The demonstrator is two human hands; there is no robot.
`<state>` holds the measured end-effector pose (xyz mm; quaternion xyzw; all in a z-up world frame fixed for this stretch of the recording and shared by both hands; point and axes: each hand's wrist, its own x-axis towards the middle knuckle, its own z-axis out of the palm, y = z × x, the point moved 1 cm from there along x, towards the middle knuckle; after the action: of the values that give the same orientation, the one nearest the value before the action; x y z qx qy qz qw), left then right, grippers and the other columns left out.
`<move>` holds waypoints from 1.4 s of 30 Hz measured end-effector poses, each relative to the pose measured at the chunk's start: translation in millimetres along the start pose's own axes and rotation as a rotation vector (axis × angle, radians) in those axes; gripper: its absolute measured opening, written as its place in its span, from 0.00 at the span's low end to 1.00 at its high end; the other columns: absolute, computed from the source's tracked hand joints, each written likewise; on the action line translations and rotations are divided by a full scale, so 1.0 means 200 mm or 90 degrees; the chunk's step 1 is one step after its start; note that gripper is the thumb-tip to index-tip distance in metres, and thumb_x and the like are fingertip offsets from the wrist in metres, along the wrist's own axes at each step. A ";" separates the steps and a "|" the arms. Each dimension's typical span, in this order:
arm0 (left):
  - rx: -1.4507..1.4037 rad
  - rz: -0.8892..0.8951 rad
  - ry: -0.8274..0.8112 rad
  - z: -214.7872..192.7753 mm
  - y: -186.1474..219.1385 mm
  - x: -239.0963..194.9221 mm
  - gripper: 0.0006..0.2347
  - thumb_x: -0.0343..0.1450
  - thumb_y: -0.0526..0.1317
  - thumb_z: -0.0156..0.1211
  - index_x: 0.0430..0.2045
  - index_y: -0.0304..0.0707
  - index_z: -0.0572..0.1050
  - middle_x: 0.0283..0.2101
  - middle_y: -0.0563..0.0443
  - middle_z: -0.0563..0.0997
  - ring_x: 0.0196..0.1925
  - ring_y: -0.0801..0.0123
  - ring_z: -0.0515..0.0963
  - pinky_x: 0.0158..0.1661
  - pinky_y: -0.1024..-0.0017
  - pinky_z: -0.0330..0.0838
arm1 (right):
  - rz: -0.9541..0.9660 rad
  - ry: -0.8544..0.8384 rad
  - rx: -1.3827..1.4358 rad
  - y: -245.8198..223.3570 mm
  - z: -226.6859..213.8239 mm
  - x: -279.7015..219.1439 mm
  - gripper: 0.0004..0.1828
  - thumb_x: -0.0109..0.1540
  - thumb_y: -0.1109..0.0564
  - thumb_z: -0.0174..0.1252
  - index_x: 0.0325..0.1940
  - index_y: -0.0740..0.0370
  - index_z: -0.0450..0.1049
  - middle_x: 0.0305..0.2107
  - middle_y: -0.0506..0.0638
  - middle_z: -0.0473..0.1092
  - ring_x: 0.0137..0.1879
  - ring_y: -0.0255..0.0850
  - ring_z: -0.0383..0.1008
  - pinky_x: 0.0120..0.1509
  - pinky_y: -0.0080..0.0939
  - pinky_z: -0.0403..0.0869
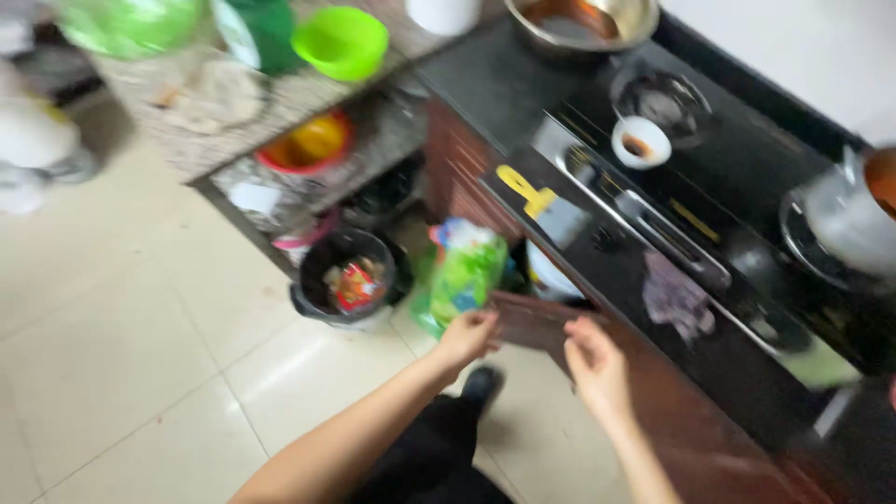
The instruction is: Transfer prepared salad or vegetables from a strainer into a plastic bag and tie the bag.
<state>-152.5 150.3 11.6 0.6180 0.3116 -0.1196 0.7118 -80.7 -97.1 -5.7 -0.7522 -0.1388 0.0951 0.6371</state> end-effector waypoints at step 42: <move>-0.243 0.121 0.483 -4.22 1.02 -0.69 0.19 0.73 0.42 0.55 0.56 0.32 0.71 0.53 0.44 0.83 0.54 0.60 0.83 0.55 0.65 0.73 | -0.129 -0.121 -0.181 -1.33 4.94 2.37 0.38 0.61 0.42 0.65 0.74 0.44 0.63 0.72 0.67 0.42 0.77 0.62 0.42 0.78 0.57 0.53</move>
<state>-396.7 967.5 222.2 0.5016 0.5093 0.2420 0.6561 27.6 1019.7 103.8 -0.8043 -0.2857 0.0805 0.5147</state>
